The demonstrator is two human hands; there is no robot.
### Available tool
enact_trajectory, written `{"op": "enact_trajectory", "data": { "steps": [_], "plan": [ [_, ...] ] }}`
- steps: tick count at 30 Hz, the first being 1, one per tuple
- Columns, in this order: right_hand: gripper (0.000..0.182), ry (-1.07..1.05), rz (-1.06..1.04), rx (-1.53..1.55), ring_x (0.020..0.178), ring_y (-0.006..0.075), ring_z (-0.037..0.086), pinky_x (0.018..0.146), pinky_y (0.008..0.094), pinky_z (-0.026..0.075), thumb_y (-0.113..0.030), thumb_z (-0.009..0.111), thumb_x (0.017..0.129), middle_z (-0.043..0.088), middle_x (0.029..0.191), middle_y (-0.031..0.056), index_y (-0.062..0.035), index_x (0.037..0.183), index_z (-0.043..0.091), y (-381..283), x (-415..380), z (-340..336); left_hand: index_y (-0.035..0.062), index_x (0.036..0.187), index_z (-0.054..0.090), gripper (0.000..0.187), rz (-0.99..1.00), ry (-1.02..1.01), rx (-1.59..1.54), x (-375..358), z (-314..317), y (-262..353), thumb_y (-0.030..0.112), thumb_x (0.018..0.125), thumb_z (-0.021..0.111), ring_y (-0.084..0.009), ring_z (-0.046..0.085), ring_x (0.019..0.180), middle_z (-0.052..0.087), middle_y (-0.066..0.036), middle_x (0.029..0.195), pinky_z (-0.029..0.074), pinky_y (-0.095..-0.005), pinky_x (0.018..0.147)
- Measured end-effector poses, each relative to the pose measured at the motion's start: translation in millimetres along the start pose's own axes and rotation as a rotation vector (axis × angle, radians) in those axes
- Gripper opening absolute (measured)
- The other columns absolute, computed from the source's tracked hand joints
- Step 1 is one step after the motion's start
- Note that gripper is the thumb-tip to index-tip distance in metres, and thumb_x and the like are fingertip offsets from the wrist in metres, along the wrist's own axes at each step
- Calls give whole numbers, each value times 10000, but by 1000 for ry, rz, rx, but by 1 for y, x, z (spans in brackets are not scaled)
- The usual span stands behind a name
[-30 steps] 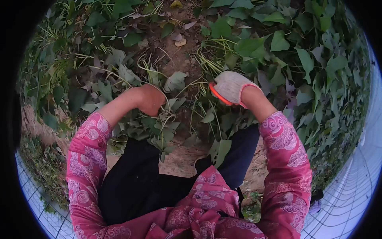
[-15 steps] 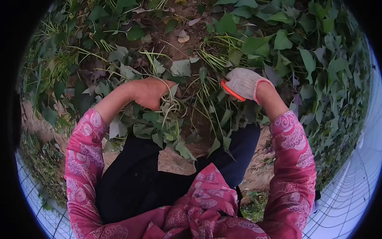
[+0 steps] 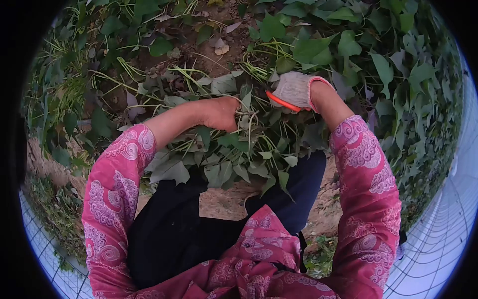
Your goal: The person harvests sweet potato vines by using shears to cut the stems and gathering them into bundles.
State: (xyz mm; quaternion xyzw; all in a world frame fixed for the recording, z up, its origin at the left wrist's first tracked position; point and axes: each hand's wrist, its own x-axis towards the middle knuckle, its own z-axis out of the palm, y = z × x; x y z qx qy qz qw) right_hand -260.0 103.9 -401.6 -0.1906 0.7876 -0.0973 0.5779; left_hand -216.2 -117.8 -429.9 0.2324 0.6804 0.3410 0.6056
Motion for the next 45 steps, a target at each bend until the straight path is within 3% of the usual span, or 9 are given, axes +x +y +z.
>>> {"op": "enact_trajectory", "data": {
  "steps": [4,5,9,20,27,33,37,43,45],
  "plan": [
    [143,-65,102,18,584,169,640,505,287,505,-195,563,834,643,684,59,-60,841,608,-10,-4,-8,-37,972,637,405,1,157,29,-7,9,5,162,628,716,-280,635,806,668,-165,891,493,-366,729],
    [102,53,-440,-681,622,212,644,524,319,505,-179,586,783,631,686,65,-78,773,598,4,2,-6,-39,968,637,402,-11,138,-18,-10,6,8,160,628,717,-276,636,795,668,-168,875,492,-365,722],
    [109,345,-487,-1020,656,273,633,546,331,504,-172,599,728,606,705,75,-67,756,585,0,-5,10,-44,967,635,398,-53,125,-117,-9,1,1,143,624,711,-267,639,790,667,-181,864,491,-355,717],
    [253,543,-13,-93,736,396,593,675,446,478,-228,453,822,605,759,226,0,795,561,-27,-30,43,69,1429,325,846,21,-58,-241,-15,7,-40,0,665,680,-135,569,1006,629,-70,1132,416,-256,921],
    [266,788,-24,99,752,387,594,653,451,475,-275,485,848,603,772,205,-16,857,544,-32,-2,85,10,1278,486,693,-149,-18,-438,-7,-4,-13,-30,609,663,-141,561,917,622,-70,1074,438,-243,828],
    [234,898,-146,383,673,366,549,605,417,439,-239,555,839,540,713,194,-16,863,492,-51,-26,89,16,1291,484,658,353,41,-343,-9,2,-38,-18,659,663,-141,590,962,605,-79,1173,479,-296,830],
    [406,862,-249,708,630,266,520,620,353,449,-149,565,813,548,747,152,-53,1205,526,-87,-56,81,43,1431,310,912,132,49,-874,-74,-1,-13,208,678,798,-132,504,1150,470,-72,1358,462,-371,936],
    [488,1244,-409,550,680,251,548,681,335,477,-196,627,798,589,804,108,-24,1237,503,-89,-10,104,32,1280,498,592,0,272,-872,-82,-2,-43,124,724,678,-150,599,958,603,-44,1119,499,-309,836],
    [346,872,-313,975,779,248,577,740,314,476,-156,638,798,587,903,137,-4,1087,524,-90,-23,112,35,1218,535,553,57,301,-924,-82,-2,-19,118,695,691,-138,601,868,617,-33,1006,500,-295,775]
  ]
}}
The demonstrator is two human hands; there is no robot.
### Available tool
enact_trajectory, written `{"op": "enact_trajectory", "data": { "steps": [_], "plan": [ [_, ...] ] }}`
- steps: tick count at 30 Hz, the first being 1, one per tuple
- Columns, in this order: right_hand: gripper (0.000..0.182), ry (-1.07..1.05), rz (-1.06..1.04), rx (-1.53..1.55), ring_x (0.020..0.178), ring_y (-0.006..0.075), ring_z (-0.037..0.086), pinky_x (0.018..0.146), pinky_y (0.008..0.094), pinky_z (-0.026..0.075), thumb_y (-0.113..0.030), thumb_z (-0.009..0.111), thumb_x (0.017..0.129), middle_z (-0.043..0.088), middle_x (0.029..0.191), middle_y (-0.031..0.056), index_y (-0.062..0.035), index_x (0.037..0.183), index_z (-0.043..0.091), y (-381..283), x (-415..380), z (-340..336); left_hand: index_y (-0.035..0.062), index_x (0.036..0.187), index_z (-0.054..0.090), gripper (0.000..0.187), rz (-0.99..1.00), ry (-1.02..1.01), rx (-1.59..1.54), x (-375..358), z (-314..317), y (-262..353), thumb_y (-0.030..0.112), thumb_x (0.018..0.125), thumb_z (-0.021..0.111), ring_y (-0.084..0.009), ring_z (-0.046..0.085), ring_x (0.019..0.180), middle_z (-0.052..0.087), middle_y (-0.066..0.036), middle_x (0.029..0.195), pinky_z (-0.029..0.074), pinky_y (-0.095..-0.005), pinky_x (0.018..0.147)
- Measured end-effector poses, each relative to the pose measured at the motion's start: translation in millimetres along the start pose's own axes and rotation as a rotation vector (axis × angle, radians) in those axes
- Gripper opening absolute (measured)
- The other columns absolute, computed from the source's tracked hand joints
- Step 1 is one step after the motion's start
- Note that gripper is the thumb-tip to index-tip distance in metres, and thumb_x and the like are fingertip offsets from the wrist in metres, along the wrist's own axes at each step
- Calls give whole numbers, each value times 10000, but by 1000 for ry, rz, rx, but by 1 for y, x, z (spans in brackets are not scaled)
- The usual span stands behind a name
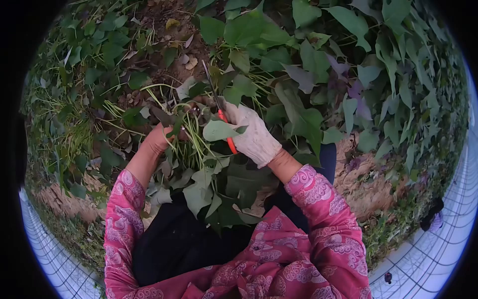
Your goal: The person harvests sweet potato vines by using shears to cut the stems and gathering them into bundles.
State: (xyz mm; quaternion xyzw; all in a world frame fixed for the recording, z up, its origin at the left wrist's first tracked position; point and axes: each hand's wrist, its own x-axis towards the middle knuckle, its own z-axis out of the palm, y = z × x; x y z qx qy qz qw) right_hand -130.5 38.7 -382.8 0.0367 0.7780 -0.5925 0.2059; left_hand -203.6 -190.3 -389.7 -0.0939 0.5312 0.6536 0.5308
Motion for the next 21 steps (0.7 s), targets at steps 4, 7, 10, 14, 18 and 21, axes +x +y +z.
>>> {"op": "enact_trajectory", "data": {
  "steps": [4,7,10,14,18,21],
  "plan": [
    [298,45,45,344,724,143,520,711,285,457,-153,617,796,560,809,105,7,1036,543,11,-2,8,29,1032,622,393,-15,-8,174,12,-2,6,113,656,698,-125,599,779,635,-29,883,491,-279,718],
    [280,78,31,328,707,140,515,692,296,454,-116,593,798,555,782,101,15,1039,541,6,-1,7,22,928,648,294,-48,4,200,13,-9,3,114,653,692,-137,607,749,642,-42,822,490,-276,703],
    [356,81,-121,-64,700,124,541,698,294,467,-68,562,806,597,783,93,16,1148,508,-13,-6,-3,16,895,652,237,30,84,189,3,-22,-11,136,691,668,-164,626,736,653,-61,810,501,-288,686],
    [516,26,151,418,815,113,593,809,253,473,-59,567,787,669,884,61,26,1282,450,-38,-34,-24,3,961,619,367,194,284,-45,-48,-49,-24,260,712,701,-208,636,848,656,-114,834,527,-373,707],
    [546,45,265,357,852,108,582,852,257,451,-53,575,764,662,895,62,17,1290,448,-29,-74,-42,2,1043,562,419,382,169,-88,-89,-74,-11,232,714,681,-224,635,828,653,-119,833,516,-374,724],
    [537,63,351,437,849,106,574,823,250,457,-47,578,762,660,884,55,14,1283,461,-20,-99,-41,2,1104,519,465,530,-29,-73,-123,-90,-2,211,716,666,-236,635,813,650,-122,831,507,-374,737]
  ]
}}
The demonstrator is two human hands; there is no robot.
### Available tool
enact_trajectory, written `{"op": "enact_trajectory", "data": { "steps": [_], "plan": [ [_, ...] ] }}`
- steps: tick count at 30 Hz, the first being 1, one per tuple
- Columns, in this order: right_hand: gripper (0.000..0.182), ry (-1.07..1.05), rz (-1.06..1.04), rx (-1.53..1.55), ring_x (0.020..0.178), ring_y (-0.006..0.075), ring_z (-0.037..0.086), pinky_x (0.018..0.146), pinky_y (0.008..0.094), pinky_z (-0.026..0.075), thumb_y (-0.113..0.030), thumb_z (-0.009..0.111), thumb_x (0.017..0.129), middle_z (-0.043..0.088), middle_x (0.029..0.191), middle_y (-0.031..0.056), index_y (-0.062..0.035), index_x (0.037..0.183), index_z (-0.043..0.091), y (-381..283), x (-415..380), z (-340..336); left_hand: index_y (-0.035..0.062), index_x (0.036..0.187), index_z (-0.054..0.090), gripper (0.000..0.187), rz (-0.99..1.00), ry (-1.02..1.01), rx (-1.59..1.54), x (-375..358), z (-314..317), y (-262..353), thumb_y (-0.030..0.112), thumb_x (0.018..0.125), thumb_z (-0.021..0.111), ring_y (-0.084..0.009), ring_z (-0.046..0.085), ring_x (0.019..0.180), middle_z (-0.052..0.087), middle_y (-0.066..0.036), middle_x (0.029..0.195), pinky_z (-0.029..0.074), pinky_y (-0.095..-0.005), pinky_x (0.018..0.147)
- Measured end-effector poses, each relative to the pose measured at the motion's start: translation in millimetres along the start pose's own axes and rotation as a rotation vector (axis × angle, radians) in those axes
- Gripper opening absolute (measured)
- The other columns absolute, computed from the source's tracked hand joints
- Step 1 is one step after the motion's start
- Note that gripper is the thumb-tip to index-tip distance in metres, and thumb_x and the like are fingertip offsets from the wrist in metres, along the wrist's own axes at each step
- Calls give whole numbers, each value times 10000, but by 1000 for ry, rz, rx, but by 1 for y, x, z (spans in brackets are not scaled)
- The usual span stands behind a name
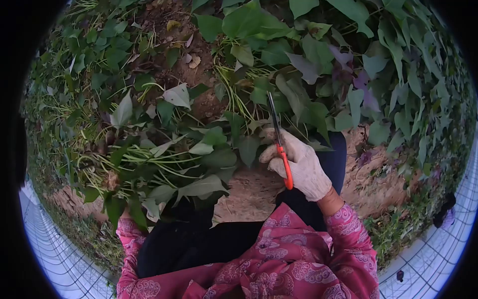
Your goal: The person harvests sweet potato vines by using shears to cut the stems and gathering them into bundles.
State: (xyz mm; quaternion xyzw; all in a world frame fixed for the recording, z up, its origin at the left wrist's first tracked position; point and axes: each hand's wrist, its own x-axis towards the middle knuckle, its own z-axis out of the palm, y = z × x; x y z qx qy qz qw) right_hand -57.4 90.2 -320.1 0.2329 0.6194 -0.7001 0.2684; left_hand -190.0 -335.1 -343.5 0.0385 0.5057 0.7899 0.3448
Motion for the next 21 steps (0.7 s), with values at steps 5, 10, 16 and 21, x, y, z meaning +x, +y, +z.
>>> {"op": "enact_trajectory", "data": {
  "steps": [5,10,16,21],
  "plan": [
    [519,69,34,100,814,128,573,745,242,467,-57,590,793,646,873,100,38,1277,431,31,-14,-11,0,1206,447,554,203,-557,14,2,-6,66,176,718,641,-256,634,787,645,-127,830,493,-374,758],
    [454,124,7,529,720,141,564,616,251,466,-97,605,825,639,843,148,58,1222,447,57,7,-20,-1,1308,375,651,170,-746,430,49,59,105,141,721,616,-277,633,762,640,-133,828,478,-375,779],
    [229,357,-217,-661,753,318,628,646,377,493,-206,574,775,651,844,142,-89,967,619,23,63,21,8,1437,214,894,-94,-933,1632,118,221,49,80,646,624,-320,599,666,599,-129,688,455,-377,688],
    [222,161,-770,-1213,769,305,648,645,411,500,-292,582,784,672,842,114,-114,888,663,90,91,52,-2,1442,205,840,71,-835,1808,188,187,-9,105,690,565,-339,627,814,638,-173,823,476,-418,770]
  ]
}}
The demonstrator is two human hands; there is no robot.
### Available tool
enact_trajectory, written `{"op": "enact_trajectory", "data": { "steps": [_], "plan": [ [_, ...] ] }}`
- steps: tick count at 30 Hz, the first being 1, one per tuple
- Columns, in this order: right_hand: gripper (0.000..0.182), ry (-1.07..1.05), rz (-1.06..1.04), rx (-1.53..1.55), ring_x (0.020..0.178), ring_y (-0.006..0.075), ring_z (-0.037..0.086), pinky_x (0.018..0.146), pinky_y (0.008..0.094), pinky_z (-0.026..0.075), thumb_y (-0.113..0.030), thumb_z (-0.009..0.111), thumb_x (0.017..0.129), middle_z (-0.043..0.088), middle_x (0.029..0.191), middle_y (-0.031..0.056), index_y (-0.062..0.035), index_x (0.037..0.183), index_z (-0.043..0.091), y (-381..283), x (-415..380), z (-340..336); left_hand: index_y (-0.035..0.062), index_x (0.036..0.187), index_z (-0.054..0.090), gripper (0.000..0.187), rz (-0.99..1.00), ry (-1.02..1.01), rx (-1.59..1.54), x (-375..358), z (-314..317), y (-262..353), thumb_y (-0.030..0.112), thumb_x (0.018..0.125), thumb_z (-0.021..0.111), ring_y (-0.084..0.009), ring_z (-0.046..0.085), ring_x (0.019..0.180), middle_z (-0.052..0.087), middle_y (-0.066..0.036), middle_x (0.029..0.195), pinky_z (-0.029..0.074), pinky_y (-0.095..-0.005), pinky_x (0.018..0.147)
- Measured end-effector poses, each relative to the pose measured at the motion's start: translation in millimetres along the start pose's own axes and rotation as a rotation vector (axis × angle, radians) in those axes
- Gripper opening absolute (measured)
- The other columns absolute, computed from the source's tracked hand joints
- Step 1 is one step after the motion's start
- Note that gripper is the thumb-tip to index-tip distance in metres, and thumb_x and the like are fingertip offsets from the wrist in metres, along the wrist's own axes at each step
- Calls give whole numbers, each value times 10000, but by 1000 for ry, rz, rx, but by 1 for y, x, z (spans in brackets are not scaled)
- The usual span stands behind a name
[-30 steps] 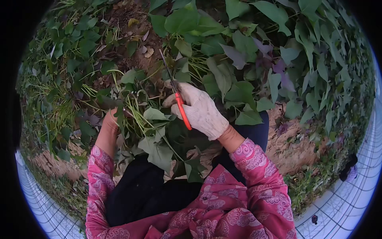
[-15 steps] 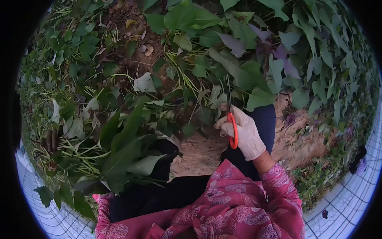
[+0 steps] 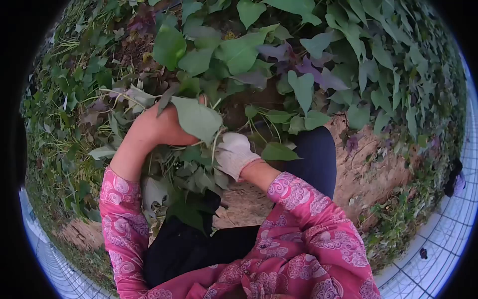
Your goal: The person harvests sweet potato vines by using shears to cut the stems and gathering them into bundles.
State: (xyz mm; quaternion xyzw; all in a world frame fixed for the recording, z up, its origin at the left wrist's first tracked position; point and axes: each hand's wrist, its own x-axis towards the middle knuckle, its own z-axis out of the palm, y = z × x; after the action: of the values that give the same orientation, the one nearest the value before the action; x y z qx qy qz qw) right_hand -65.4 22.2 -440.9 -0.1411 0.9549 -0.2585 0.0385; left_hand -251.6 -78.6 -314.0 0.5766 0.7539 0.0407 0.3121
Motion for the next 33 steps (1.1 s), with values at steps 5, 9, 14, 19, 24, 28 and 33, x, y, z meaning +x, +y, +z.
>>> {"op": "enact_trajectory", "data": {
  "steps": [5,9,14,19,24,28,33],
  "plan": [
    [346,-310,419,339,632,354,613,565,413,487,-233,548,827,617,741,167,-77,1135,526,-18,7,-53,41,1447,229,846,-586,-69,-202,-27,20,-90,185,706,610,-360,586,1038,603,-267,1087,469,-395,880],
    [322,-173,421,408,692,350,627,608,419,488,-224,555,821,632,768,168,-87,1111,542,-7,-19,-78,117,1456,242,843,-649,-73,-394,-53,35,-93,168,731,669,-351,548,1097,577,-220,1182,427,-380,950],
    [357,-202,700,853,593,259,566,568,352,443,-170,601,775,542,652,121,-73,1114,546,3,-23,-112,67,1445,276,851,-598,109,-548,-79,56,-88,169,727,722,-284,467,1237,469,-189,1354,342,-347,1043],
    [467,-243,756,997,598,162,569,591,278,466,-159,604,774,568,663,63,-32,1217,529,8,-36,-114,90,1424,350,828,-302,398,-896,-111,36,-64,93,703,755,-170,518,1139,468,-82,1374,393,-314,988],
    [492,-218,604,778,619,266,568,605,338,468,-180,605,753,557,701,131,-74,1228,532,9,-64,-124,-8,1247,502,627,-447,436,-1083,-145,35,-50,156,715,789,-194,565,1053,592,-104,1172,448,-352,921],
    [289,-102,489,670,648,350,558,597,393,450,-158,591,743,547,722,177,-63,1014,557,20,-77,-147,14,1197,516,562,-564,642,-1069,-160,15,-35,82,707,783,-171,607,968,614,-97,1104,506,-325,828],
    [396,53,589,968,583,220,576,575,321,466,-152,591,756,588,676,100,-43,1136,562,40,-101,-176,27,1229,484,390,-223,901,-1665,-255,12,-147,250,919,560,-194,536,1083,528,-74,1198,463,-353,939]
  ]
}}
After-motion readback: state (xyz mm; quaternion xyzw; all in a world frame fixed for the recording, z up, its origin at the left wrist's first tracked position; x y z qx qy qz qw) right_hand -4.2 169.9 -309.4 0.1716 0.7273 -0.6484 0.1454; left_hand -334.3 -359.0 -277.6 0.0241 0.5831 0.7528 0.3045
